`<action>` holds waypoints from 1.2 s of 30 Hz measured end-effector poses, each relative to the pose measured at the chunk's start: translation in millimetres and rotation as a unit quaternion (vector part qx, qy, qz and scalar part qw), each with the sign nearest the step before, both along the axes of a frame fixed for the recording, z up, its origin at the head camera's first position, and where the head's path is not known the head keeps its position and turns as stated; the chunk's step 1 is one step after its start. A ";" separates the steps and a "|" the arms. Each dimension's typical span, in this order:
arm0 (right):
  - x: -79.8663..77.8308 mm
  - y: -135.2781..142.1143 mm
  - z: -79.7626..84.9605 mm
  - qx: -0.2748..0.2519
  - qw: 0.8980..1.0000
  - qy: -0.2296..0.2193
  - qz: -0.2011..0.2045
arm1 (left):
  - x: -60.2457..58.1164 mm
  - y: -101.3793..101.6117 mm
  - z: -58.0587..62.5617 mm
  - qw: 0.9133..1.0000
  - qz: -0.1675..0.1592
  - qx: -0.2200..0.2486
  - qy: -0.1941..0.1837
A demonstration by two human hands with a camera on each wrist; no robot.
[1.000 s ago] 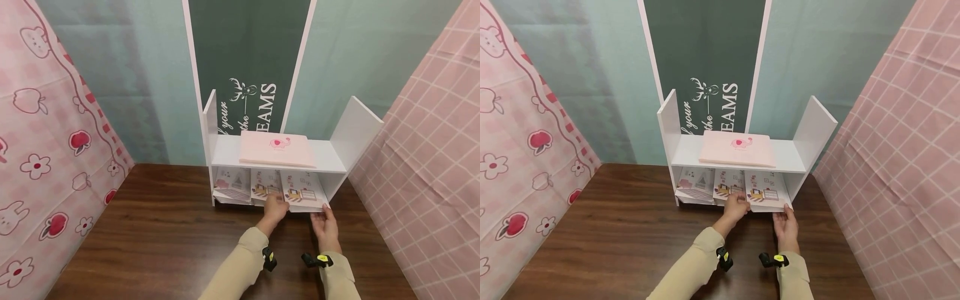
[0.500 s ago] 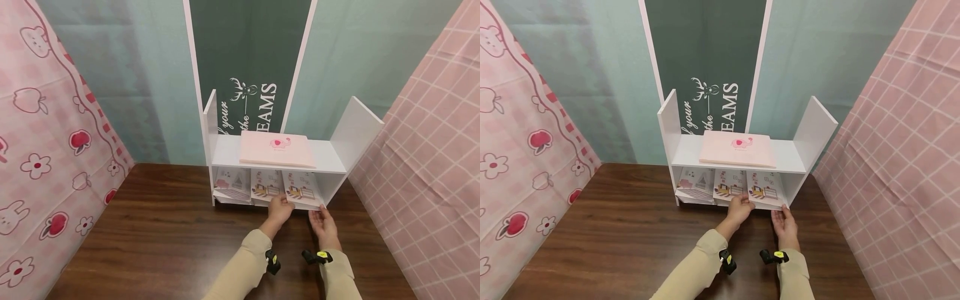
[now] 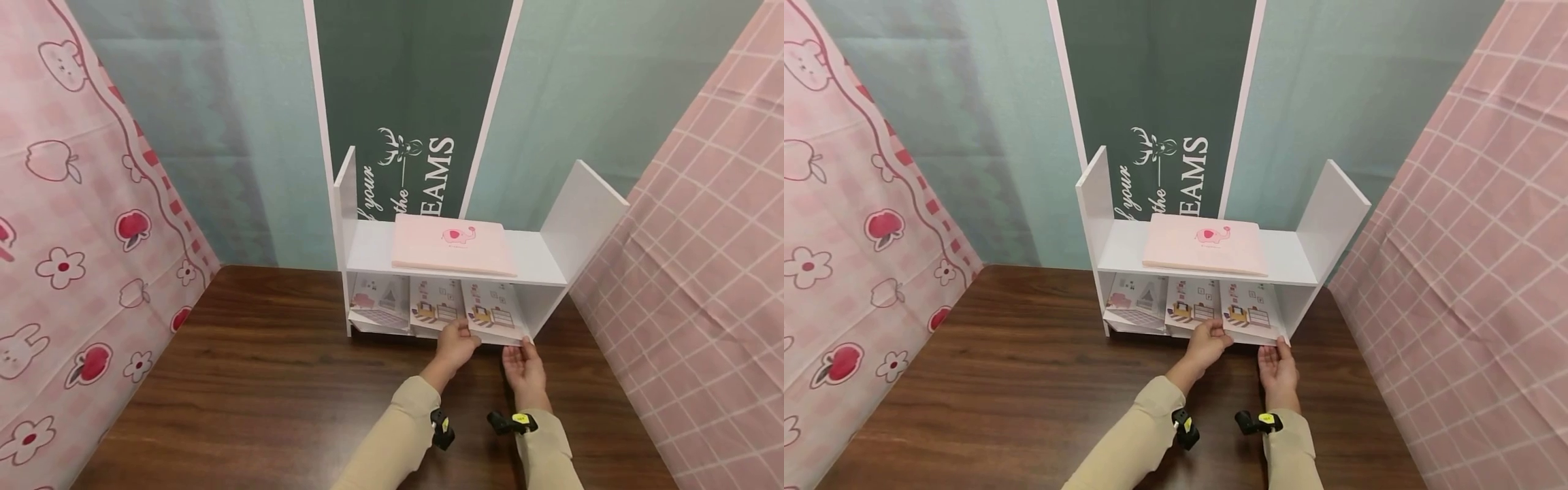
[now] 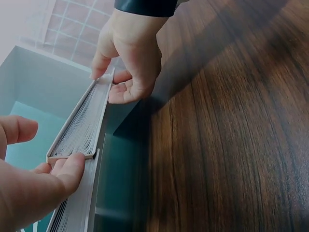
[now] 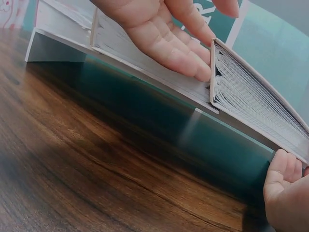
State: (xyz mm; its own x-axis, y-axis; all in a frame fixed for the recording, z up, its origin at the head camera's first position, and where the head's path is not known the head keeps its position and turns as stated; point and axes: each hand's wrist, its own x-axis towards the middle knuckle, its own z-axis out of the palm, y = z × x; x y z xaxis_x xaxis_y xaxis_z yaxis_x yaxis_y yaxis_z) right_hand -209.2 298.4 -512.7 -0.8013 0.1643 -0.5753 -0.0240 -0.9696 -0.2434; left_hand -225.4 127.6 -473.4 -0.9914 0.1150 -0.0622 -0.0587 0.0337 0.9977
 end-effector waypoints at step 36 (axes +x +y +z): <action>65.5 -49.3 -9.9 0.668 0.735 0.103 0.049 | 50.7 -101.5 -24.1 0.952 0.050 -0.208 0.220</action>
